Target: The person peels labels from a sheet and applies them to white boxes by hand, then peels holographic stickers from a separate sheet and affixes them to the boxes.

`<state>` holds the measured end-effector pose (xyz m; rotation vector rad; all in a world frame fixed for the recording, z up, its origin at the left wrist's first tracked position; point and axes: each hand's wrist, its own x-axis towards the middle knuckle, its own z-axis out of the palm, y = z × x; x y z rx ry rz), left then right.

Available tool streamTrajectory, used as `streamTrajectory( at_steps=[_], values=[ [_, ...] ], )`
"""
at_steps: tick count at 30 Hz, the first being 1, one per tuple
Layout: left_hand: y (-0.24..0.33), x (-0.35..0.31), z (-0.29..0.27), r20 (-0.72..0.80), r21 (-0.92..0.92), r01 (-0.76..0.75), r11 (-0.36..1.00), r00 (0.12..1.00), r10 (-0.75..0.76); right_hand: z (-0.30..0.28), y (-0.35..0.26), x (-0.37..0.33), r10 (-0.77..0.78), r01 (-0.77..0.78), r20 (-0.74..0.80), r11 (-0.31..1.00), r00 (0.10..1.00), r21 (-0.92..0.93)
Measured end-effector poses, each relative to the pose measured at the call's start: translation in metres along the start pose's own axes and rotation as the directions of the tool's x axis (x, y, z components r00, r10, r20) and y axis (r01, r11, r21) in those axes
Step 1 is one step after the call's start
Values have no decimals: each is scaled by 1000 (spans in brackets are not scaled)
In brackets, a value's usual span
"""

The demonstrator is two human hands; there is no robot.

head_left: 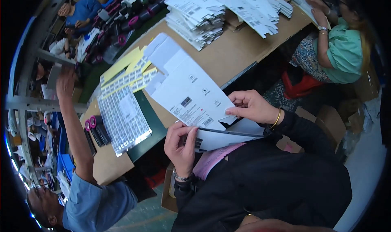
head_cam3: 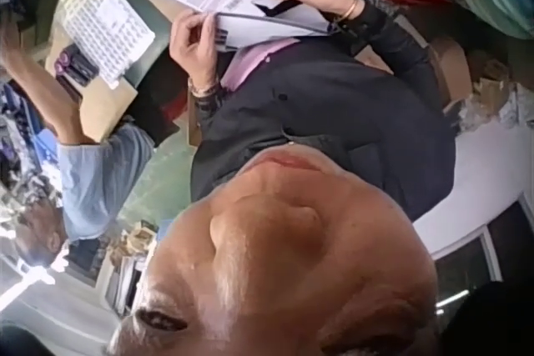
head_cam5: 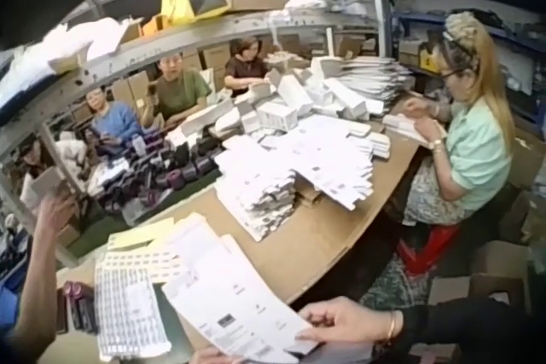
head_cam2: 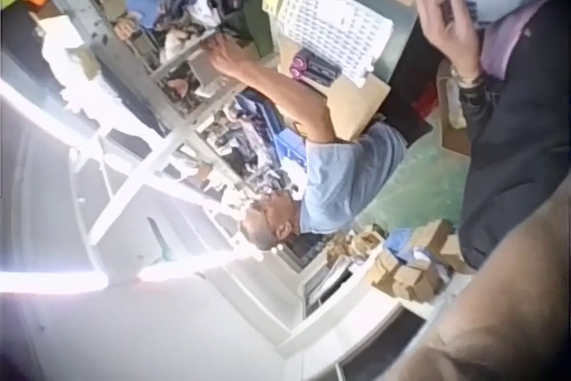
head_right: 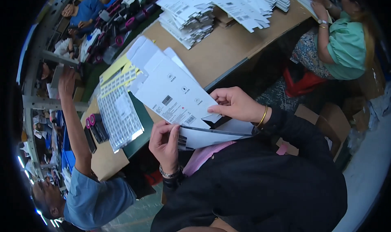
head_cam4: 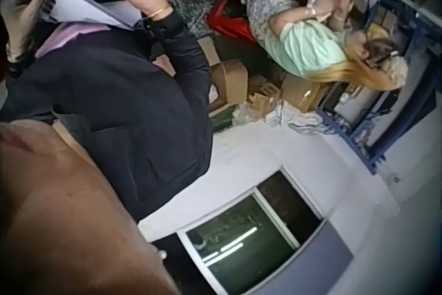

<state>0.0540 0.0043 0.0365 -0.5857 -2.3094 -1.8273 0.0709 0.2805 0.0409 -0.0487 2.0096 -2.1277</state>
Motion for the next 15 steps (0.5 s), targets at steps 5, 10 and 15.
streamTrajectory(
  at_steps=[5,10,15],
  values=[
    [-3,-3,2,30,-101,139,985,990,-136,-40,-26,-4,-158,154,-417,987,895,-45],
    [-3,-10,-2,64,-48,180,982,982,-177,-122,-54,21,-364,327,-590,929,720,-174],
    [-2,-13,5,92,-45,209,977,975,-204,-227,-43,64,-395,229,-692,918,604,-324]
  ],
)
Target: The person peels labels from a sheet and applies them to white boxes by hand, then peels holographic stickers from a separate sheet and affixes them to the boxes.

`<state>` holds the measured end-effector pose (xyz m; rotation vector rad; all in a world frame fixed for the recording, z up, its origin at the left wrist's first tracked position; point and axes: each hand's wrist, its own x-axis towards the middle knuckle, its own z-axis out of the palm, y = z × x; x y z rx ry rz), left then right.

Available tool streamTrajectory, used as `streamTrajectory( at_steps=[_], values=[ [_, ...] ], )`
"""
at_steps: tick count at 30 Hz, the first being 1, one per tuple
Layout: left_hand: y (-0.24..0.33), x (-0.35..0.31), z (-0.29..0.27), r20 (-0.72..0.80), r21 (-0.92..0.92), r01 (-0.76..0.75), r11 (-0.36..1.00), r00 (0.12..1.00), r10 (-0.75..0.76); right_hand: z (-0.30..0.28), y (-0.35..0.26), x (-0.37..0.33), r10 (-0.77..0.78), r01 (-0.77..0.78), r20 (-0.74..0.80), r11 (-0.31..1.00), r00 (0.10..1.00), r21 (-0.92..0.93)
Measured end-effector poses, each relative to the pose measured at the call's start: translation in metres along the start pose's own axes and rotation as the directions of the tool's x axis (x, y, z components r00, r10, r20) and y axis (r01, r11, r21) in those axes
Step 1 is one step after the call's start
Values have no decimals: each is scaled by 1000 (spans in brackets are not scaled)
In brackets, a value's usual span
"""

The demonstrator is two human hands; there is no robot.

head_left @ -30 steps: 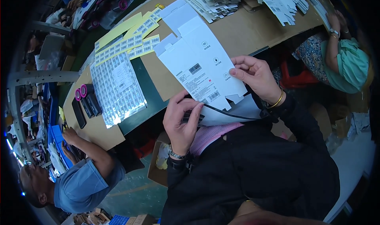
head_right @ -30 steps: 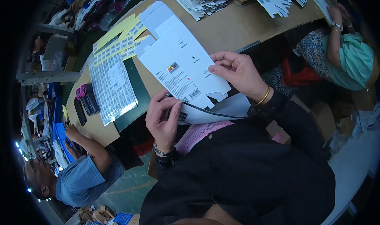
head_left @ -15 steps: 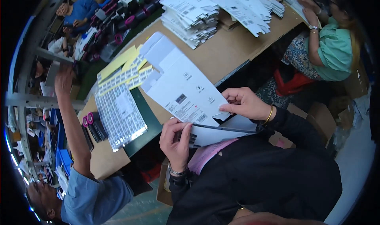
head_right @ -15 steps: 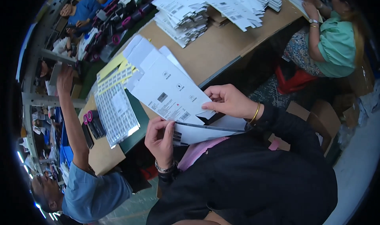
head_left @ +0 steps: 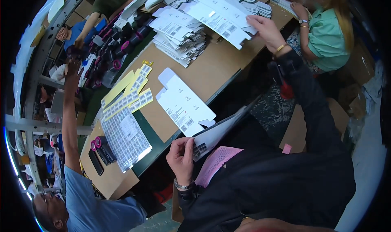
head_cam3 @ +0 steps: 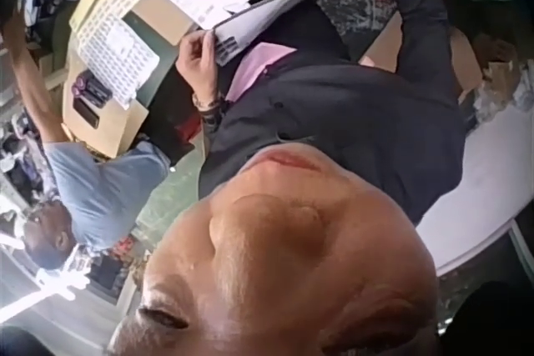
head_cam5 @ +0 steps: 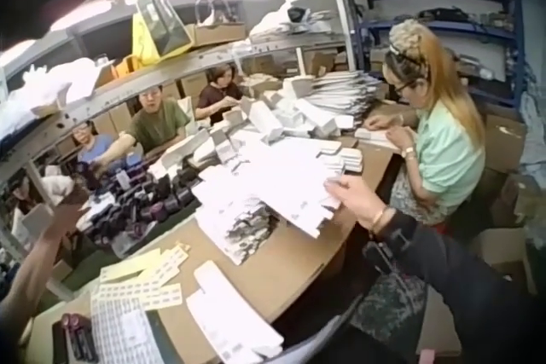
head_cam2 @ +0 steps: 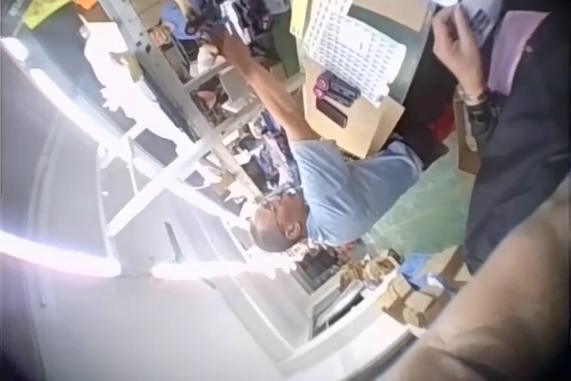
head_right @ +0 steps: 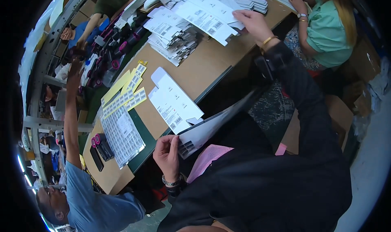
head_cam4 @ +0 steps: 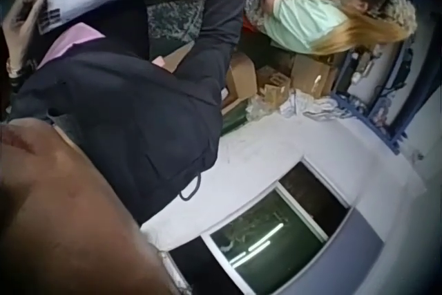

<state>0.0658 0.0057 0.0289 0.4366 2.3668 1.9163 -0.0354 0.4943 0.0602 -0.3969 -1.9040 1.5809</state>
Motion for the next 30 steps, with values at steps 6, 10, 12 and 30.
streamTrajectory(
  at_steps=[6,10,12,30],
  values=[
    [-1,-4,-3,-63,-18,29,999,998,-30,8,29,-7,219,-273,-164,805,962,-526],
    [-4,-1,1,-23,-2,49,999,999,-49,9,25,-25,656,-701,332,440,678,562],
    [0,2,5,-29,-1,35,999,999,-35,12,30,-21,587,-636,288,560,757,531],
    [4,6,11,-35,-9,70,997,997,-71,39,8,-38,16,29,-162,962,987,272]
  ],
)
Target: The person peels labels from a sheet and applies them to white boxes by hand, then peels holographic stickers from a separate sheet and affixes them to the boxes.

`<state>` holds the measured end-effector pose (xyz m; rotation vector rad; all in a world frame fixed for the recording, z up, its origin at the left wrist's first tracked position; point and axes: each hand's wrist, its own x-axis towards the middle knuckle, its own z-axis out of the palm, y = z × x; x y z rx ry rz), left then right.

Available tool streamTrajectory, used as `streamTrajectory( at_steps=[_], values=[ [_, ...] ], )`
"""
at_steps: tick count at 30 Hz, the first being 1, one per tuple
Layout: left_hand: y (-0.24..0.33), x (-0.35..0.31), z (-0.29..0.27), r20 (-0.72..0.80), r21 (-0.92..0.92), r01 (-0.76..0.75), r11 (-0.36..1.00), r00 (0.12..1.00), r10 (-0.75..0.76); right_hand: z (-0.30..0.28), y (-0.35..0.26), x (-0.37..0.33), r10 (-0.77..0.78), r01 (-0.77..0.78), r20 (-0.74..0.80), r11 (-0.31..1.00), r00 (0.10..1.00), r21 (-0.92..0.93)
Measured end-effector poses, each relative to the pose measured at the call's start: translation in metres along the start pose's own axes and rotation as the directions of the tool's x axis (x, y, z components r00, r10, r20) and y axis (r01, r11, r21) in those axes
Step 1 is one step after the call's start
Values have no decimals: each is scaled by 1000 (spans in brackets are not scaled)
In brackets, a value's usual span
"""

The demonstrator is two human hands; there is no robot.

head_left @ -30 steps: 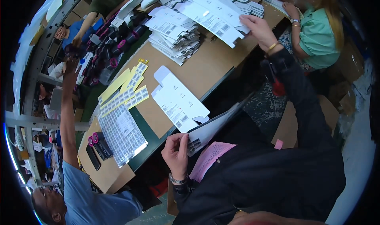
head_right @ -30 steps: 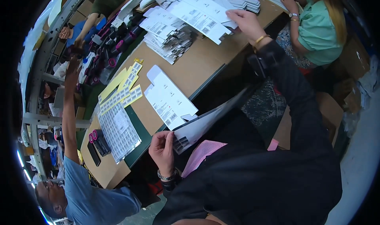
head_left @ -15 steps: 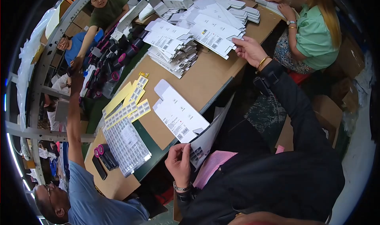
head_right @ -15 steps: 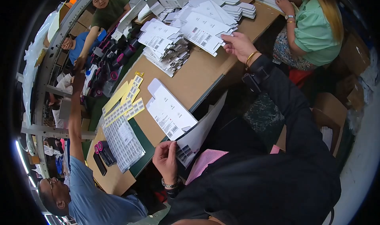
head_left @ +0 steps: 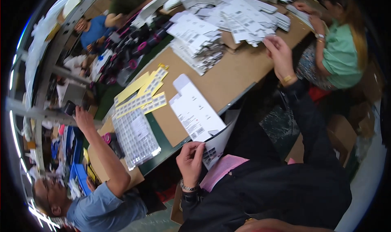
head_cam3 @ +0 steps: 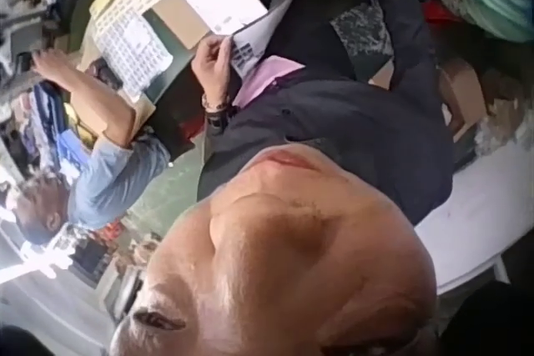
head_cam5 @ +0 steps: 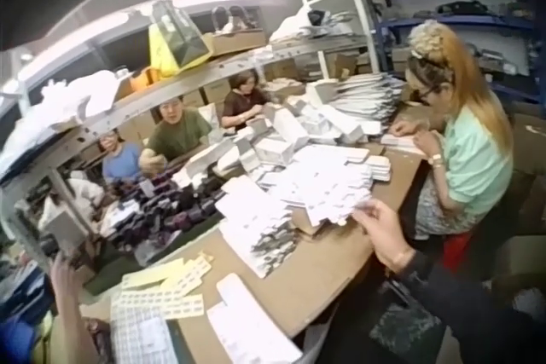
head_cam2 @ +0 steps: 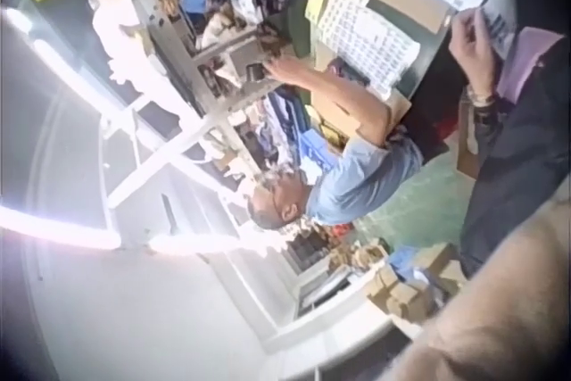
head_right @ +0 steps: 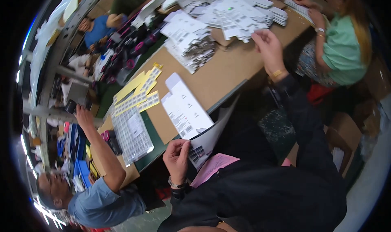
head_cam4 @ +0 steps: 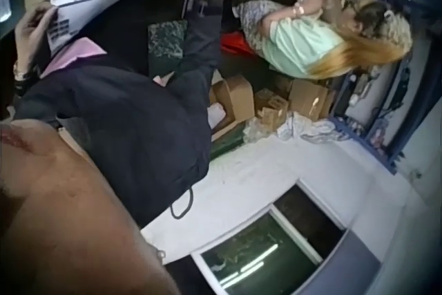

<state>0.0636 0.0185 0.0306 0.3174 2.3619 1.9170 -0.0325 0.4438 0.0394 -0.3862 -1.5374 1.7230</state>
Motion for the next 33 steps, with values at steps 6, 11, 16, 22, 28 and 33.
streamTrajectory(
  at_steps=[6,11,16,22,28,33],
  values=[
    [-2,2,-1,-31,11,-29,1000,999,29,20,-19,-122,-97,141,332,984,938,-111],
    [10,13,-8,-209,-89,-83,993,976,63,37,-30,-160,-20,221,603,940,798,-262],
    [11,10,-22,-187,-272,-77,959,982,26,36,-28,-162,93,5,627,988,773,-152],
    [14,2,-28,-131,-307,-62,950,991,23,59,-59,-180,-182,439,796,891,578,-114],
    [10,-4,-24,-163,-330,-77,941,986,23,76,-61,-188,-29,407,898,898,438,-170],
    [19,-5,-17,-80,-332,60,941,993,-91,82,-61,-184,-49,436,876,880,481,-190]
  ],
)
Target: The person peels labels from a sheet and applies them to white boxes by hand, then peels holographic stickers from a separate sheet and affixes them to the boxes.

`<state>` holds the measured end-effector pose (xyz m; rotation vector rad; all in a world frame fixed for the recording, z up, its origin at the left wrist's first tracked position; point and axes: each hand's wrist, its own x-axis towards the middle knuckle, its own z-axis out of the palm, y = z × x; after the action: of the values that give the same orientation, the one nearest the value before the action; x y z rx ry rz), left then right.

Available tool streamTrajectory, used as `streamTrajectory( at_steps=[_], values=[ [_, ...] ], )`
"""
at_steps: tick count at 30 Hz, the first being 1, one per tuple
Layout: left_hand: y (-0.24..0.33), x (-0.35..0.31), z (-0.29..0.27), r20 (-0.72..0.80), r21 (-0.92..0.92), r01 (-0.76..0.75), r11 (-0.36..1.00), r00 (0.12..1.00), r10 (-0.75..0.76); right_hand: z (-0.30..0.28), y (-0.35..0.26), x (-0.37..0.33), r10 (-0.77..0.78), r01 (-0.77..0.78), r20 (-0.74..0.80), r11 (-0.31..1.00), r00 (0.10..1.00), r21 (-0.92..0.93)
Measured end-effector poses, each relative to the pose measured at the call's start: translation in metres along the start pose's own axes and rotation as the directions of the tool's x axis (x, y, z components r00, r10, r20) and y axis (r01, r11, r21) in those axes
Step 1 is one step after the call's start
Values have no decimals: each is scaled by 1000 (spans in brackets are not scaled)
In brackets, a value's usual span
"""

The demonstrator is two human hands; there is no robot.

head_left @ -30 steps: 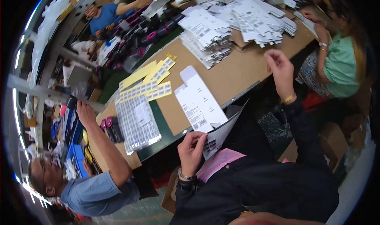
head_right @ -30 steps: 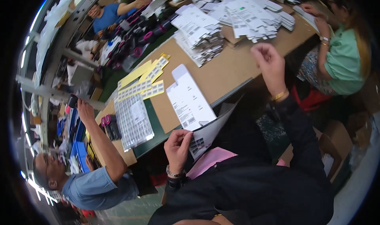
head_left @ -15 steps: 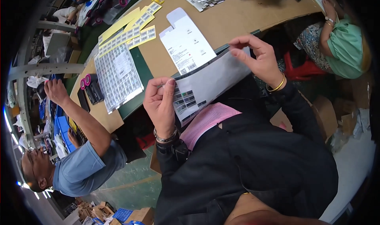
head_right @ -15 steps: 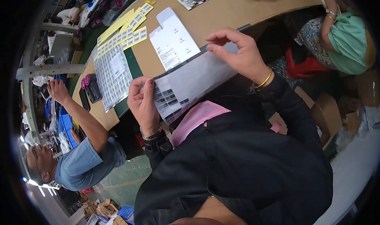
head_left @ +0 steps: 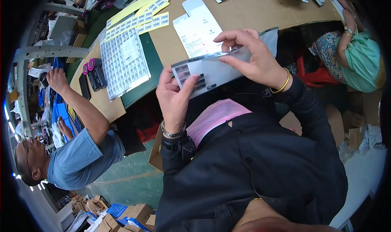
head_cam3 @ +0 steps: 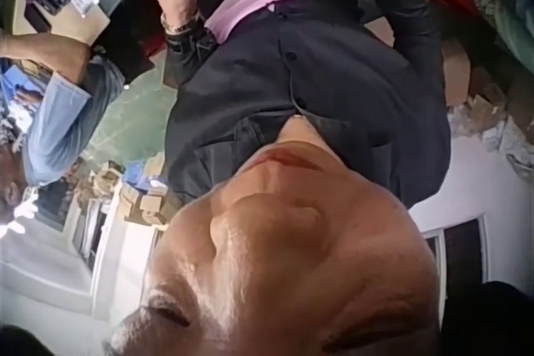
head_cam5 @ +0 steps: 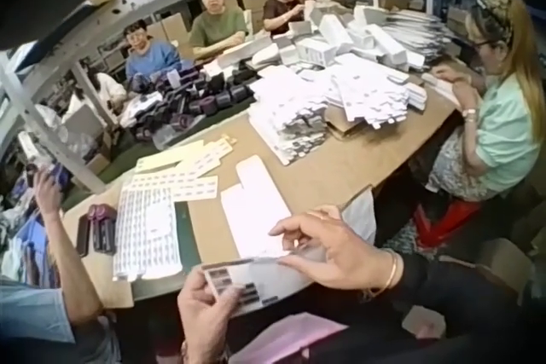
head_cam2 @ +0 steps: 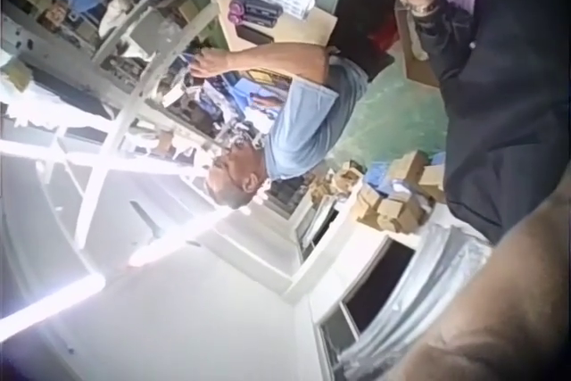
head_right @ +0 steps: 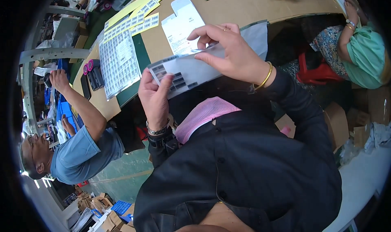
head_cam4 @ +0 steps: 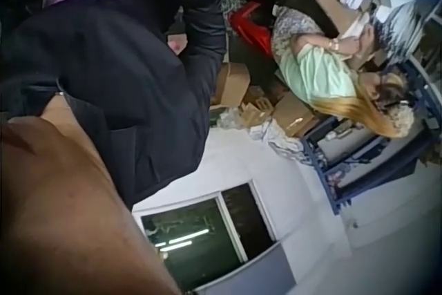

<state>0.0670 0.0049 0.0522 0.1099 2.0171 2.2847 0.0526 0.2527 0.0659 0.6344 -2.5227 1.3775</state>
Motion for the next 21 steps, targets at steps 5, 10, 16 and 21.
streamTrajectory(
  at_steps=[5,10,16,21],
  values=[
    [-14,4,-2,-13,-88,39,995,999,-40,3,0,5,-76,66,-115,994,990,-86],
    [-18,6,5,-46,-136,-27,990,999,21,10,-12,3,-290,198,-197,901,936,-387],
    [-21,5,12,-65,-128,-60,990,997,52,36,-7,-5,-294,259,-180,946,939,-193],
    [-17,6,19,-82,-144,-59,988,996,47,41,-6,-1,-308,262,-201,938,930,-224]
  ],
)
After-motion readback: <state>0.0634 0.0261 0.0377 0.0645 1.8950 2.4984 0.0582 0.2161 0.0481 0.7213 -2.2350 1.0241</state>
